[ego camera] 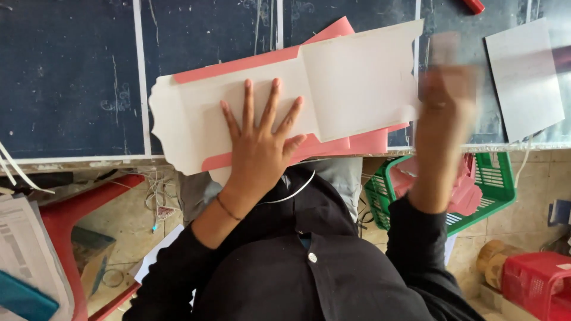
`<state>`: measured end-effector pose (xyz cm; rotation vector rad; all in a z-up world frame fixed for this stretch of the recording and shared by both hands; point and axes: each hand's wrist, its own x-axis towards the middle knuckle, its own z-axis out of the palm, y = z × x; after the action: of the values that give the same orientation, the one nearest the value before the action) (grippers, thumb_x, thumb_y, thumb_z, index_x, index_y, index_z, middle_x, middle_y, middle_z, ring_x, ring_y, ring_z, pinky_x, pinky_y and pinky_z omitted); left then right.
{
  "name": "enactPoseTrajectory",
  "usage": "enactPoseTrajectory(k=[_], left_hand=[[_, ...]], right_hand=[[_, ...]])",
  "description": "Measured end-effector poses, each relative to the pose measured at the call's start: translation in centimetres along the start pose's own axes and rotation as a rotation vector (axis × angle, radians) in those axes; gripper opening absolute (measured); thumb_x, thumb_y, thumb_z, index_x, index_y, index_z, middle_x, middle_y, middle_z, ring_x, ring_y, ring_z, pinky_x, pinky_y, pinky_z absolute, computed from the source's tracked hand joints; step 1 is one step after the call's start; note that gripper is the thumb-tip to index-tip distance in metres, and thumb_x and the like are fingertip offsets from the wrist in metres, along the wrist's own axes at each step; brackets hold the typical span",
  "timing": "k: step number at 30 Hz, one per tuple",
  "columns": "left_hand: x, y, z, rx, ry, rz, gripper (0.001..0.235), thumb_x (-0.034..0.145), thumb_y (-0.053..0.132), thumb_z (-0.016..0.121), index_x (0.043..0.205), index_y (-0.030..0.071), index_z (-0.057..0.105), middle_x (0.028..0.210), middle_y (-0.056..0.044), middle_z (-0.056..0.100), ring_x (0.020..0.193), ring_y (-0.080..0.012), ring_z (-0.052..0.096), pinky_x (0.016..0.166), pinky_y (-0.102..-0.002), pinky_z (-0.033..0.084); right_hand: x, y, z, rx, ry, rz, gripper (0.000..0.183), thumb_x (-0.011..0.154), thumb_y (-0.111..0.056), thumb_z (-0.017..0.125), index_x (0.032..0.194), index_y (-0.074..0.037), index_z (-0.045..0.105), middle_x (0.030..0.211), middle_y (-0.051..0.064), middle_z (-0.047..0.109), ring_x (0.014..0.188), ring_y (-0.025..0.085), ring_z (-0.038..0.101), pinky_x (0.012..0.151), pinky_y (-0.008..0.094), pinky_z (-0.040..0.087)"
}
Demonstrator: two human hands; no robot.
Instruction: Manually assembling paper folders by folding pre-cut sheets and attaching string ties.
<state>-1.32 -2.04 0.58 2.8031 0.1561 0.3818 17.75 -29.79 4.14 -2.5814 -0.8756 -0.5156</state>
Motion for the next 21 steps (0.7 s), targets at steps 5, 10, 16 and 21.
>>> enactPoseTrajectory(k=[5, 10, 16, 21], left_hand=[[1.0, 0.8, 1.1, 0.048, -0.028, -0.010, 0.062, 0.117, 0.063, 0.049, 0.174, 0.039, 0.036, 0.182, -0.009, 0.024, 0.165, -0.0529, 0.016, 0.124, -0.085, 0.017], [1.1, 0.8, 1.1, -0.005, 0.014, -0.010, 0.058, 0.114, 0.053, 0.063, 0.167, 0.031, 0.053, 0.179, -0.008, 0.030, 0.163, -0.0535, 0.017, 0.117, -0.091, 0.017], [1.2, 0.6, 0.6, -0.044, -0.009, -0.024, 0.061, 0.116, 0.052, 0.066, 0.170, 0.029, 0.048, 0.180, -0.006, 0.028, 0.163, -0.0536, 0.012, 0.116, -0.093, 0.013], [1.3, 0.7, 0.5, -0.093, -0.004, -0.006, 0.059, 0.114, 0.048, 0.068, 0.168, 0.028, 0.052, 0.179, -0.004, 0.032, 0.162, -0.0555, 0.011, 0.116, -0.094, 0.011]], right_hand=[[3.0, -8.8, 4.3, 0.009, -0.257, -0.112, 0.036, 0.113, -0.021, 0.075, 0.149, -0.023, 0.076, 0.097, 0.003, 0.059, 0.059, 0.022, 0.057, 0.049, 0.041, 0.043], [5.7, -8.9, 9.9, -0.150, -0.222, -0.120, 0.032, 0.113, -0.026, 0.067, 0.144, -0.029, 0.074, 0.086, 0.009, 0.048, 0.047, 0.036, 0.052, 0.041, 0.049, 0.041], [6.0, -9.1, 7.0, 0.066, -0.226, -0.138, 0.034, 0.118, -0.020, 0.064, 0.151, -0.026, 0.072, 0.092, 0.004, 0.050, 0.060, 0.031, 0.054, 0.046, 0.045, 0.044], [5.7, -8.8, 8.5, -0.096, -0.273, -0.167, 0.035, 0.114, -0.023, 0.065, 0.148, -0.024, 0.073, 0.089, 0.006, 0.049, 0.050, 0.035, 0.051, 0.042, 0.048, 0.041]])
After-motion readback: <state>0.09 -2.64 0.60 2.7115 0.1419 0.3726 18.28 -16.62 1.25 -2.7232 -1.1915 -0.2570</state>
